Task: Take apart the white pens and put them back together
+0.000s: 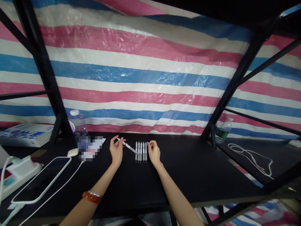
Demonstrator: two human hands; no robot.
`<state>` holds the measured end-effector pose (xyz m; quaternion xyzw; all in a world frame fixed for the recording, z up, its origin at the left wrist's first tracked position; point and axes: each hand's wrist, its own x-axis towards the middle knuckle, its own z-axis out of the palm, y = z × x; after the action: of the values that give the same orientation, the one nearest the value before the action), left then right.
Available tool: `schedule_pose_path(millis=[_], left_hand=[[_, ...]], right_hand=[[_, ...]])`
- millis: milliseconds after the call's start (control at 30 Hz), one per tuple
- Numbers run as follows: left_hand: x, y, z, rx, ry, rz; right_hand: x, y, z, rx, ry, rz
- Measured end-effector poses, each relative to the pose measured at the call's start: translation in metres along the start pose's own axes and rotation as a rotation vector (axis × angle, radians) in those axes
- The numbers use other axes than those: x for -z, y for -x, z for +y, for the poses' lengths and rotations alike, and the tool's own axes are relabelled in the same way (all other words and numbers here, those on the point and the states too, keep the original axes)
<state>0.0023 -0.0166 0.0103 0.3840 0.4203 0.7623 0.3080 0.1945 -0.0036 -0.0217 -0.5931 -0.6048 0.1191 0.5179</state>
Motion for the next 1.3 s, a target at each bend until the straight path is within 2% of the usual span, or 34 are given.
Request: schedule_pose_path(millis=[1000,1200,1300], left_hand=[[0.003,-0.002,-0.004,0.024,-0.035,0.064],[0.003,-0.002,-0.005,0.024,-0.033,0.039],[0.003,-0.002,-0.007,0.030,-0.032,0.063]], right_hand=[[0.002,0.002,-0.008,-0.011,0.004,-0.020],[0.005,0.008,-0.023,0.069,0.011,-0.046],[0.011,0.012,-0.035,0.198,0.046,-0.075]])
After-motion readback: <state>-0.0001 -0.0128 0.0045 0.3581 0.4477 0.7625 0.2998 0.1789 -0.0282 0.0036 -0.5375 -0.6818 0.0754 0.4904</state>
